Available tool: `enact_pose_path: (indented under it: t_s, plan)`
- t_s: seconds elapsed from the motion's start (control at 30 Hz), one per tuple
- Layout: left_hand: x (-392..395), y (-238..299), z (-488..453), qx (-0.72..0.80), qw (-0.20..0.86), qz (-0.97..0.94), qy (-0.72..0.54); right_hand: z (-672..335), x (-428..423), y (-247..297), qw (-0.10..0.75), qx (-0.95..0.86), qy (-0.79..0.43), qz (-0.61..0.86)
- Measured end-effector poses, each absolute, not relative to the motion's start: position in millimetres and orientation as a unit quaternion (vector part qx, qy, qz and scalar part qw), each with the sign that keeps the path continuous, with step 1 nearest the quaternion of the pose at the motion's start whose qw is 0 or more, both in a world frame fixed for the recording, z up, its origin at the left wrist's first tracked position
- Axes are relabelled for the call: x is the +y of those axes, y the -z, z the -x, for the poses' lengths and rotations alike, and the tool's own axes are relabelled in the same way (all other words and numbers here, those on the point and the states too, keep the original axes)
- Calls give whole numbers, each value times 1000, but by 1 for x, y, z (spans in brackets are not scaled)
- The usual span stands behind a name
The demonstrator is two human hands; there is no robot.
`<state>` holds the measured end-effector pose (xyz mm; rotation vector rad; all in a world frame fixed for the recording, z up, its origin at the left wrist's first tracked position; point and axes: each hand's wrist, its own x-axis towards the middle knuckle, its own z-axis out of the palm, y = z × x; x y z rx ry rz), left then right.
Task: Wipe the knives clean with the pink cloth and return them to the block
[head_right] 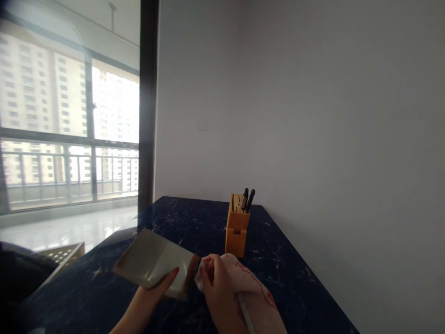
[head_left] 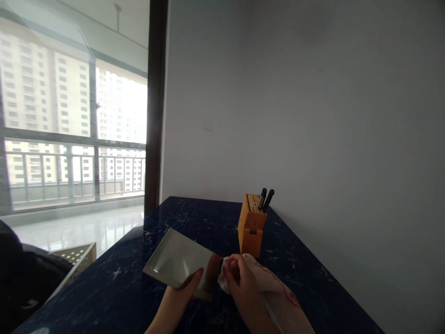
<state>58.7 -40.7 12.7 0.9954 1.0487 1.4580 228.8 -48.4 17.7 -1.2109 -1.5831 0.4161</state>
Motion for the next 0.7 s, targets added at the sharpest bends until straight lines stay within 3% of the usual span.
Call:
enact_pose_path:
  t_s: [0.53,0.7]
  plan:
    - [-27,2,-60,444,551,-337,-622,-248,-54,-24,412,-797,-103,430]
    - [-21,3,-60,439,551,-337,-625,-248,-50,-16,411,-793,-90,440]
